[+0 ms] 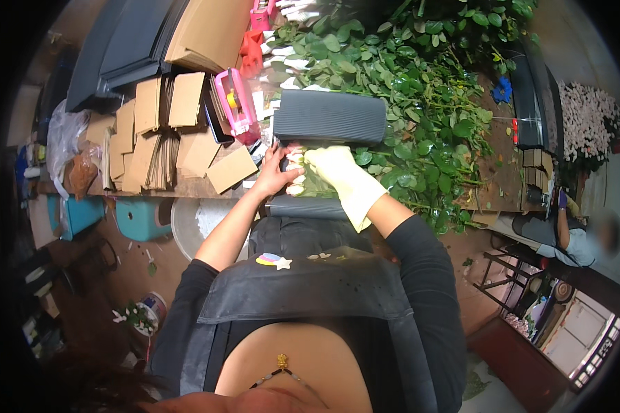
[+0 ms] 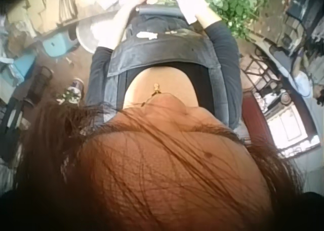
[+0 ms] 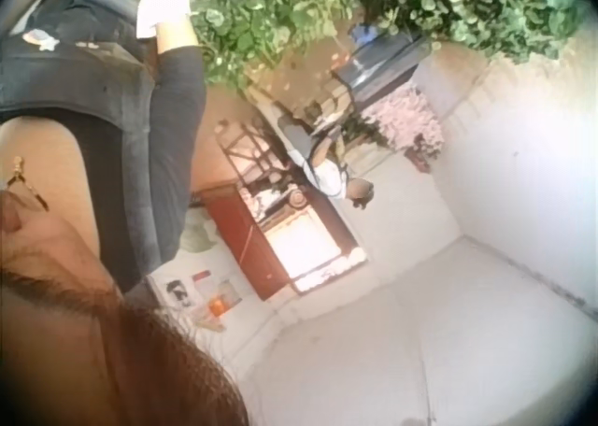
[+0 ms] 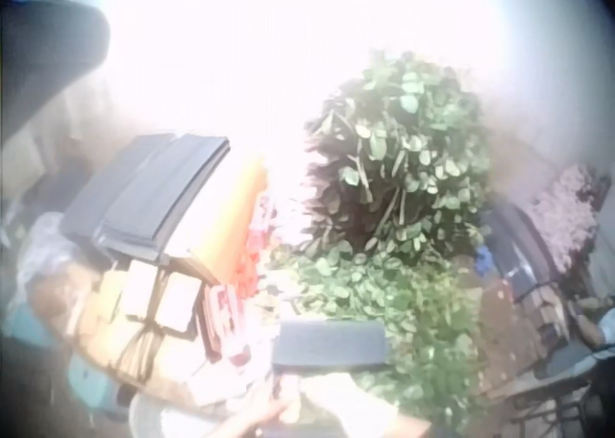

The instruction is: The person arranges green leafy stems into a black rectangular container, using a stapler to secure the stems in place. The person repeatedly picks up stems, places them into the container, and staples them before moving to the next batch.

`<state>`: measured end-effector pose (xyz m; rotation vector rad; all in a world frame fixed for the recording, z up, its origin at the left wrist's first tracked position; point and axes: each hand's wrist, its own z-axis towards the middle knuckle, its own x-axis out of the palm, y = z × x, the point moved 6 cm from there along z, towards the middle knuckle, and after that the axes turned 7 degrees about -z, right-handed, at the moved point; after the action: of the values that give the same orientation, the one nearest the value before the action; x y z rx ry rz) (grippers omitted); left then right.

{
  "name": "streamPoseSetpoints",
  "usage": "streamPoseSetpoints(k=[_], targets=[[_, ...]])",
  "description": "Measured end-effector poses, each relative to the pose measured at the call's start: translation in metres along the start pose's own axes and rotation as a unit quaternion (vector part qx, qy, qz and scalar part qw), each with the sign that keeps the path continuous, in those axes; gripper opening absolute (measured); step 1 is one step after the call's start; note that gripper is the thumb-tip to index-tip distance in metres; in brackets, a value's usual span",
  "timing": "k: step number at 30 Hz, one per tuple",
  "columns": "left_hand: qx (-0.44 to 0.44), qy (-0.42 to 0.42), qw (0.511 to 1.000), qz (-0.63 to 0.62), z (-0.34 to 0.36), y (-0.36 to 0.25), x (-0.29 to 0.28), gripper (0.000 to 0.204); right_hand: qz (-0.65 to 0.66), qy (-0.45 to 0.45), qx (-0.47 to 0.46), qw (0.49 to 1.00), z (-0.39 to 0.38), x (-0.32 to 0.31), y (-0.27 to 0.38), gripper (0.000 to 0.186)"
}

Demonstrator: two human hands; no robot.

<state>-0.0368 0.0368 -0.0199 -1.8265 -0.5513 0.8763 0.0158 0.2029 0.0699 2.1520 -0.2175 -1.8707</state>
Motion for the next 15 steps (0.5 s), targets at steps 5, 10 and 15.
streamPoseSetpoints(k=[5,10,15], targets=[[0.005,-0.101,0.995,-0.015,-0.003,-0.009,-0.001,0.05,-0.108,0.138,0.066,0.982,-0.003,-0.01,0.014,0.018],[0.006,-0.107,0.994,-0.016,-0.005,-0.005,-0.003,0.044,0.195,-0.013,0.07,0.978,-0.018,-0.075,0.026,0.032],[0.039,-0.097,0.994,-0.01,-0.006,-0.01,-0.006,0.04,0.26,0.002,0.059,0.964,-0.01,-0.036,0.005,0.037]])
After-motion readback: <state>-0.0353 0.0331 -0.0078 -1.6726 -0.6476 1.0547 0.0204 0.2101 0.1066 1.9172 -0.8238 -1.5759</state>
